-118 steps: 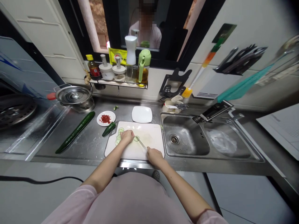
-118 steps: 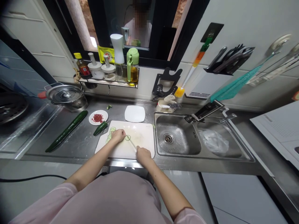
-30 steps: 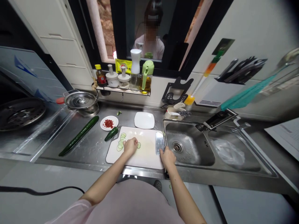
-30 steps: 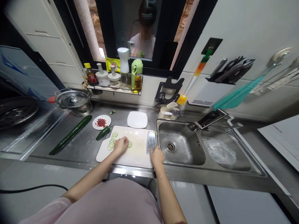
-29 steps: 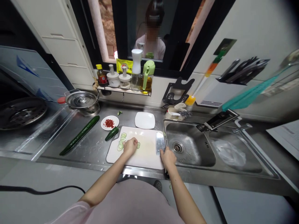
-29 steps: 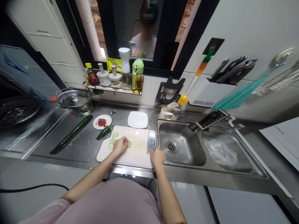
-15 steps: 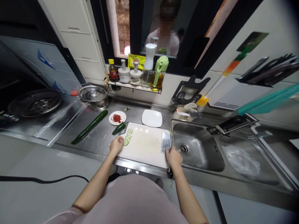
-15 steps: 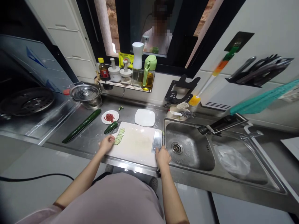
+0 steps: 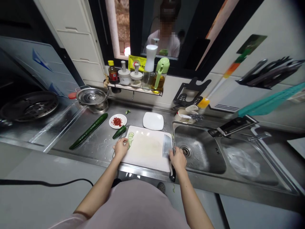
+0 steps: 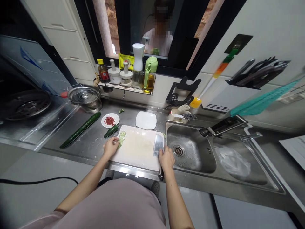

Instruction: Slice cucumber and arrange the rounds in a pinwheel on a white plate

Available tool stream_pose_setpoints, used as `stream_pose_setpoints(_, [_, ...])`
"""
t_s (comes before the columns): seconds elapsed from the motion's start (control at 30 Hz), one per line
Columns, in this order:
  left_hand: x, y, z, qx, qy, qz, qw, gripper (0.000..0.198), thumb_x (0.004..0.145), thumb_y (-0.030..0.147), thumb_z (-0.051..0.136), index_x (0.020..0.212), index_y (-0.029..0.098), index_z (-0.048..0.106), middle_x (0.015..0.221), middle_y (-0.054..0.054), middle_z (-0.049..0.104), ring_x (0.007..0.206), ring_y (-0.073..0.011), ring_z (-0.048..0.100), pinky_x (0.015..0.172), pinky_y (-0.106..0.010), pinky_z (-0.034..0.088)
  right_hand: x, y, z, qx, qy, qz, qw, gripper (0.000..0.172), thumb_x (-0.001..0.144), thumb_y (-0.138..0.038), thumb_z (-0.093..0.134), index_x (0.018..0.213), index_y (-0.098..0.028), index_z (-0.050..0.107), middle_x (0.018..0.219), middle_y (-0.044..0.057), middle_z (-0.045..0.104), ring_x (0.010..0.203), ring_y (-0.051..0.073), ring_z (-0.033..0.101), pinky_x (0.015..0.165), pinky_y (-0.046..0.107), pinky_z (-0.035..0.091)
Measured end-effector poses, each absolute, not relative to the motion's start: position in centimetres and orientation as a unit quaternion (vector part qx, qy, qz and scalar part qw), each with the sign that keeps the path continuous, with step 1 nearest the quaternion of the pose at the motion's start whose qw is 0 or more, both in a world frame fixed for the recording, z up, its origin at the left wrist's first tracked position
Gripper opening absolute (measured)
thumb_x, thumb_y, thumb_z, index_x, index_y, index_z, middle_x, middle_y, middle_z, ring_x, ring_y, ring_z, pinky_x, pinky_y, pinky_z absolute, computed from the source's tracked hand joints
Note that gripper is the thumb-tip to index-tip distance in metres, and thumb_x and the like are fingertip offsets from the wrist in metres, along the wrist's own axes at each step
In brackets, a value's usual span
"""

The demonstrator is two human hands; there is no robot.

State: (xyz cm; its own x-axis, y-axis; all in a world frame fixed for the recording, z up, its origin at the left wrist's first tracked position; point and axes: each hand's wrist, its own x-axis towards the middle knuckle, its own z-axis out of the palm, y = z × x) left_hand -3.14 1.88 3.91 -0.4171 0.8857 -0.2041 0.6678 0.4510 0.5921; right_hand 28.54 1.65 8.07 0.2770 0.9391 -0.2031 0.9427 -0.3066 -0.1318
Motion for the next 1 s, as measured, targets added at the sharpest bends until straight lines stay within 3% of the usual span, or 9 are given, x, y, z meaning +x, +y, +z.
stream_pose_setpoints(0.3, [1.2,8.3,5.2,0.5,0.781,0.232,0.292,0.031,0.083,0.034,0.054,0.112,0.027,0.062,0.115,-0.005,0.067,0.106,-0.0216,0.059,0.092,-0.037,0.038,27.6,8.0,9.5,0.758,0.633,-0.142,-0.066,0.042,0.093,-0.037,0.043,0.129,-0.016,0.052,0.118,0.012,0.062,0.103,0.022,0.06,0.082,0.027,0.04])
stream_pose_setpoints(0.57, [3.5,16.1,5.2,0.545,0.78,0.148,0.269,0.047,0.08,0.042,0.054,0.125,0.028,0.056,0.114,-0.008,0.069,0.115,-0.0306,0.056,0.095,-0.046,0.034,27.4,16.5,7.9,0.76,0.61,-0.216,-0.057,0.044,0.09,-0.037,0.048,0.128,-0.015,0.054,0.115,0.012,0.067,0.109,0.022,0.059,0.085,0.026,0.041])
stream_pose_setpoints(0.83, [4.8,20.1,2.8,0.557,0.779,0.087,0.275,0.04,0.079,0.031,0.05,0.117,0.03,0.061,0.111,-0.008,0.071,0.111,-0.0302,0.06,0.097,-0.049,0.033,27.0,21.7,5.2,0.781,0.57,-0.25,-0.056,0.042,0.088,-0.03,0.047,0.125,-0.012,0.057,0.118,0.015,0.066,0.11,0.023,0.061,0.086,0.027,0.044])
stream_pose_setpoints(1.0, [5.1,21.3,2.5,0.55,0.784,0.081,0.276,0.034,0.078,0.023,0.05,0.108,0.028,0.065,0.106,-0.008,0.072,0.109,-0.0284,0.062,0.096,-0.047,0.034,26.7,23.6,3.7,0.787,0.554,-0.264,-0.058,0.031,0.084,-0.021,0.048,0.108,-0.014,0.066,0.109,0.012,0.069,0.102,0.022,0.064,0.078,0.025,0.046])
